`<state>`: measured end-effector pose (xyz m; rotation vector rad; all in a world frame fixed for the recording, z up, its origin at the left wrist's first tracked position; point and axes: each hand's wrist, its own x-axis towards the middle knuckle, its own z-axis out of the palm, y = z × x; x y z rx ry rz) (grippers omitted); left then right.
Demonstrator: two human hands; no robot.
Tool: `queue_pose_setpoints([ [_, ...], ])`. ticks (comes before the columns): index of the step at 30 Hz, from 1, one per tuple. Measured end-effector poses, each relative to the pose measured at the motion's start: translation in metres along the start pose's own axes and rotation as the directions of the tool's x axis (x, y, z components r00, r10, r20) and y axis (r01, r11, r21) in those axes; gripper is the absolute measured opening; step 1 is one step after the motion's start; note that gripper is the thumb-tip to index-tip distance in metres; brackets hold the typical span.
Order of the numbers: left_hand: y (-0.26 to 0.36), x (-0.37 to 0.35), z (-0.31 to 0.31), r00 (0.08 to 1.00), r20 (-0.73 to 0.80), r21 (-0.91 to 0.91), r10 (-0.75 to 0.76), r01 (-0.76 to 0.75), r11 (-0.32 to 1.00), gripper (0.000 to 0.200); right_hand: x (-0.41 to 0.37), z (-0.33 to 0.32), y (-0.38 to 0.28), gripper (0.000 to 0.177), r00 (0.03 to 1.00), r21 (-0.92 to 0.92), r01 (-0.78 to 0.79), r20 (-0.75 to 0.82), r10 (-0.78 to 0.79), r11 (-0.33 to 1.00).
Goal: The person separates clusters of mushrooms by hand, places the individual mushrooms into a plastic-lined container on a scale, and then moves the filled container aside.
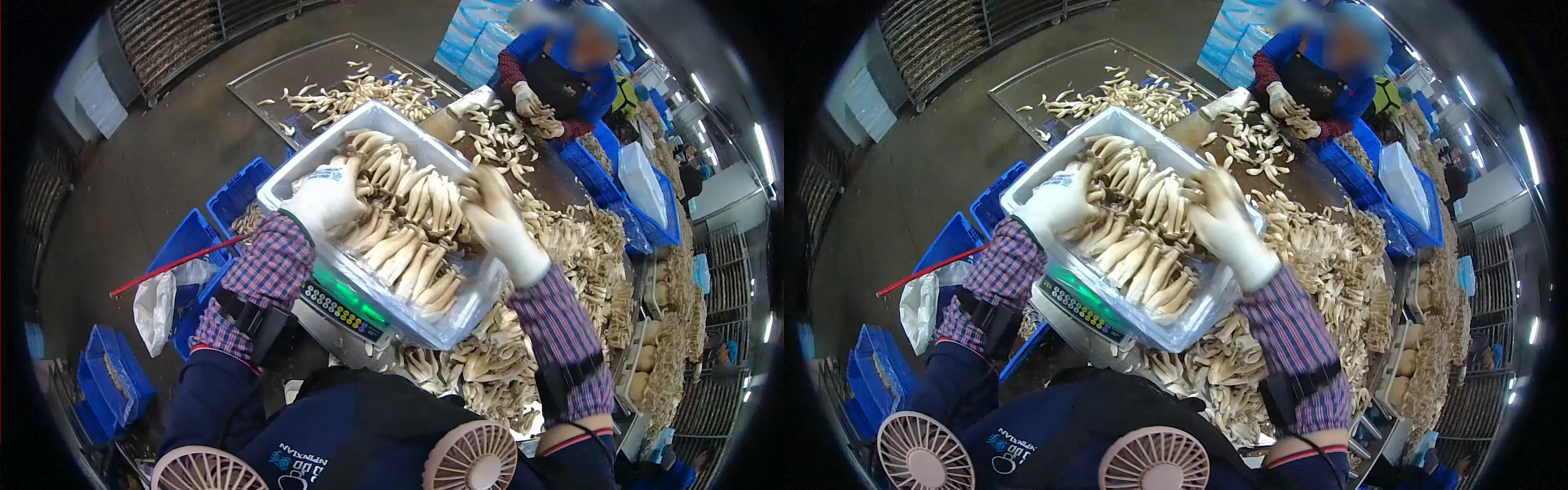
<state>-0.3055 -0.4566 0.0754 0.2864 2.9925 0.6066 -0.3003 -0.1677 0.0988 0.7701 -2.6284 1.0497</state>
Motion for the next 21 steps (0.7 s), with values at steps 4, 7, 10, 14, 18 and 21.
queue_pose_setpoints([
  [4,-0.002,-0.006,0.001,0.998,0.049,-0.087,0.049,-0.045,0.995,0.076,0.091,0.055,0.005,0.043,0.915,-0.377,0.403,0.171,-0.364,0.834],
  [7,-0.023,-0.007,0.0,0.969,0.139,-0.567,0.205,-0.092,0.819,0.071,0.116,0.094,0.015,0.048,0.883,-0.534,0.439,0.404,-0.238,0.723],
  [10,-0.052,-0.024,-0.015,0.934,0.163,-0.756,0.318,-0.088,0.648,0.059,0.112,0.109,0.022,0.059,0.855,-0.561,0.411,0.51,-0.091,0.718],
  [14,-0.055,-0.036,-0.048,0.952,0.202,-0.422,0.232,-0.129,0.897,0.052,0.09,0.081,0.011,0.058,0.892,-0.424,0.307,0.44,-0.102,0.852],
  [18,-0.044,-0.035,-0.047,0.964,0.139,-0.214,0.227,-0.194,0.957,0.053,0.034,0.024,-0.008,0.052,0.972,-0.37,0.161,0.219,-0.083,0.915],
  [21,-0.036,-0.031,-0.042,0.962,0.038,-0.151,0.269,-0.261,0.954,0.052,-0.037,-0.033,-0.006,0.052,0.994,-0.279,-0.063,0.067,0.085,0.958],
])
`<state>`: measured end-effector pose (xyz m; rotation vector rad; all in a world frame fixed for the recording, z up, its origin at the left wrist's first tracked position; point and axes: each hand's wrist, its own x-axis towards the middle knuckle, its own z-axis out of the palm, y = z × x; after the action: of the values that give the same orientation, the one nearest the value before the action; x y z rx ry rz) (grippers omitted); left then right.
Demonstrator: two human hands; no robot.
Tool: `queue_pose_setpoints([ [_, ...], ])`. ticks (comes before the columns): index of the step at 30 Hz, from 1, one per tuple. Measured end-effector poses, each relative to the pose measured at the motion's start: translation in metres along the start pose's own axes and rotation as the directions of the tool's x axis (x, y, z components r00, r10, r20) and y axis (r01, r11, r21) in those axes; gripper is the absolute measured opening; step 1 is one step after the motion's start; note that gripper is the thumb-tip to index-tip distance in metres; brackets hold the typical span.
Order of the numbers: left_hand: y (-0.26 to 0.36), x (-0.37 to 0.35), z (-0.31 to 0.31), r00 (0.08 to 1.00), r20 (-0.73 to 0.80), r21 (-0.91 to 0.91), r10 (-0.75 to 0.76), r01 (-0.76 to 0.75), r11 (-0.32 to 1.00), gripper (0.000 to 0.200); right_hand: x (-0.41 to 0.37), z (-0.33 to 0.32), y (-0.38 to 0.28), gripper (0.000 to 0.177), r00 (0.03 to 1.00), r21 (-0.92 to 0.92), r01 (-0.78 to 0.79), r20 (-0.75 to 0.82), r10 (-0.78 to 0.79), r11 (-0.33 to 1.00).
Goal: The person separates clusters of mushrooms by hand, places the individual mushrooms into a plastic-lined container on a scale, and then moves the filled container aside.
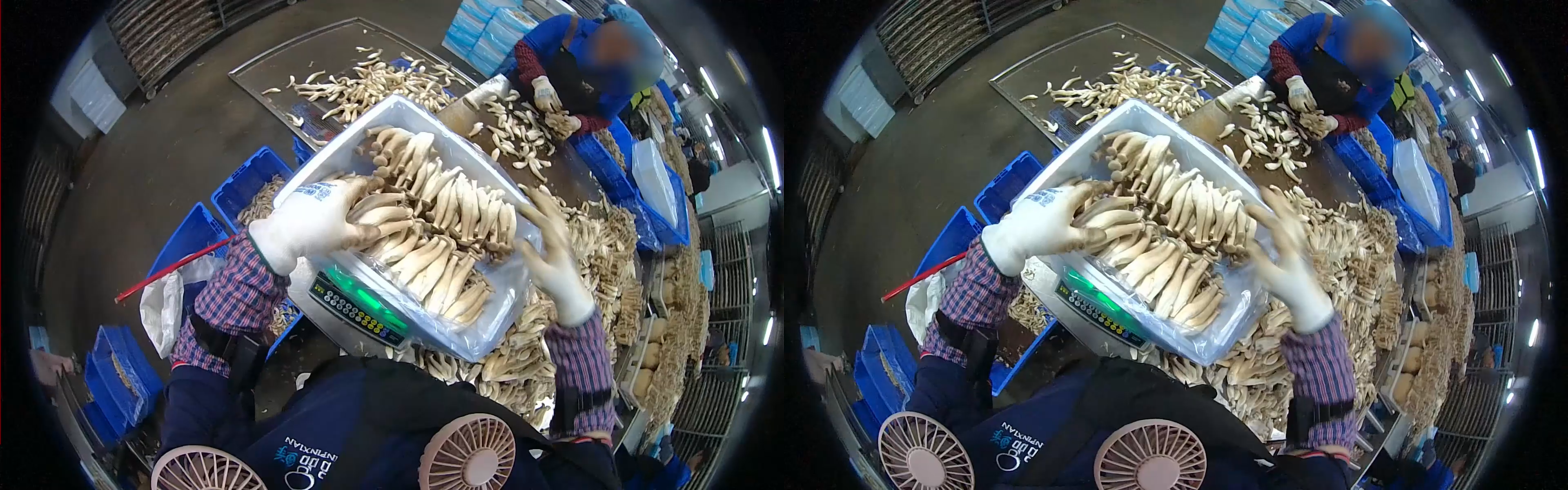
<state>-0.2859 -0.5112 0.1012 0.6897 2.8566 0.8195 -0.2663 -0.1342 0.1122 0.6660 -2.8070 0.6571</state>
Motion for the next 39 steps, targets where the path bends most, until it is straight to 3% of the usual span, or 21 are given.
queue_pose_setpoints([
  [4,-0.004,0.009,-0.005,0.998,0.046,0.003,-0.038,0.038,0.999,0.042,-0.137,-0.037,0.029,0.053,0.847,0.163,-0.463,-0.209,0.489,0.871],
  [7,0.001,-0.003,-0.013,0.986,-0.085,-0.017,-0.144,0.143,0.99,0.039,-0.252,-0.049,0.012,0.06,0.534,0.264,-0.726,-0.366,0.762,0.635],
  [8,-0.003,-0.006,-0.006,0.987,-0.125,0.109,-0.099,0.113,0.988,0.037,-0.307,-0.042,0.027,0.058,0.584,0.327,-0.634,-0.391,0.711,0.701],
  [12,0.012,-0.001,0.007,0.982,-0.046,0.465,-0.182,0.182,0.867,0.03,-0.428,-0.004,0.006,0.046,0.081,0.715,-0.557,-0.461,0.884,0.423],
  [13,0.017,0.001,0.007,0.988,-0.063,0.47,-0.143,0.156,0.869,0.028,-0.447,0.002,-0.003,0.046,0.122,0.508,-0.743,-0.537,0.834,0.436],
  [16,0.011,0.005,0.008,0.993,-0.109,0.522,-0.041,0.092,0.848,0.031,-0.486,0.031,-0.014,0.049,-0.24,0.949,-0.249,-0.254,0.937,0.193],
  [17,0.012,0.003,0.007,0.991,-0.134,0.539,-0.002,0.074,0.839,0.031,-0.528,0.051,-0.001,0.051,0.102,0.498,-0.805,-0.419,0.902,0.322],
  [18,0.021,0.005,0.007,0.986,-0.162,0.556,0.037,0.06,0.829,0.032,-0.545,0.056,-0.001,0.05,0.484,-0.225,-0.874,-0.471,0.738,0.43],
  [19,0.06,0.007,0.011,0.971,-0.233,0.509,0.046,0.082,0.857,0.035,-0.532,0.057,-0.004,0.051,0.133,0.535,-0.751,-0.453,0.882,0.388],
  [20,0.088,0.008,0.02,0.967,-0.243,0.453,0.081,0.039,0.891,0.033,-0.508,0.056,-0.009,0.053,-0.093,0.971,-0.158,-0.195,0.976,0.178],
  [22,0.146,-0.002,0.073,0.919,-0.335,-0.055,0.208,-0.239,0.969,0.031,-0.516,0.068,0.002,0.055,-0.124,0.972,-0.116,-0.218,0.968,0.204],
  [24,0.21,-0.007,0.132,0.61,-0.266,0.123,0.746,-0.746,0.654,0.042,-0.508,0.062,0.003,0.049,-0.182,0.993,0.031,-0.111,0.977,0.118],
  [25,0.244,-0.001,0.16,0.553,0.05,-0.134,0.832,-0.821,0.554,0.046,-0.509,0.058,0.006,0.046,-0.125,0.997,0.067,-0.023,0.992,0.032],
  [26,0.269,-0.003,0.201,0.437,0.072,-0.232,0.897,-0.867,0.441,0.063,-0.513,0.056,0.011,0.044,-0.055,0.994,0.095,0.064,0.996,-0.059],
  [27,0.281,-0.009,0.25,0.331,0.091,-0.203,0.939,-0.917,0.343,0.061,-0.535,0.081,0.033,0.042,-0.069,0.981,0.156,0.127,0.989,-0.115],
  [28,0.294,-0.017,0.283,0.243,0.244,-0.115,0.939,-0.954,0.276,0.053,-0.532,0.07,0.03,0.046,0.108,0.944,0.176,0.262,0.959,-0.278],
  [30,0.293,-0.035,0.366,0.056,0.398,-0.261,0.916,-0.95,0.172,0.041,-0.533,0.062,0.033,0.056,0.052,0.904,0.064,0.419,0.906,-0.422],
  [31,0.279,-0.044,0.422,-0.089,0.23,-0.211,0.969,-0.977,-0.04,0.049,-0.533,0.065,0.037,0.056,0.067,0.907,0.058,0.413,0.908,-0.417],
  [32,0.289,-0.057,0.428,-0.047,0.448,-0.106,0.893,-0.994,0.001,0.05,-0.535,0.068,0.043,0.061,0.038,0.937,0.082,0.337,0.941,-0.339],
  [33,0.278,-0.057,0.465,-0.209,0.388,-0.156,0.898,-0.975,-0.16,0.051,-0.534,0.067,0.052,0.066,0.006,0.96,0.105,0.262,0.965,-0.261],
  [39,0.301,-0.021,0.511,-0.106,0.477,-0.451,0.872,-0.881,0.139,0.037,-0.525,0.032,0.122,0.077,0.211,1.0,-0.01,0.024,0.977,-0.022],
])
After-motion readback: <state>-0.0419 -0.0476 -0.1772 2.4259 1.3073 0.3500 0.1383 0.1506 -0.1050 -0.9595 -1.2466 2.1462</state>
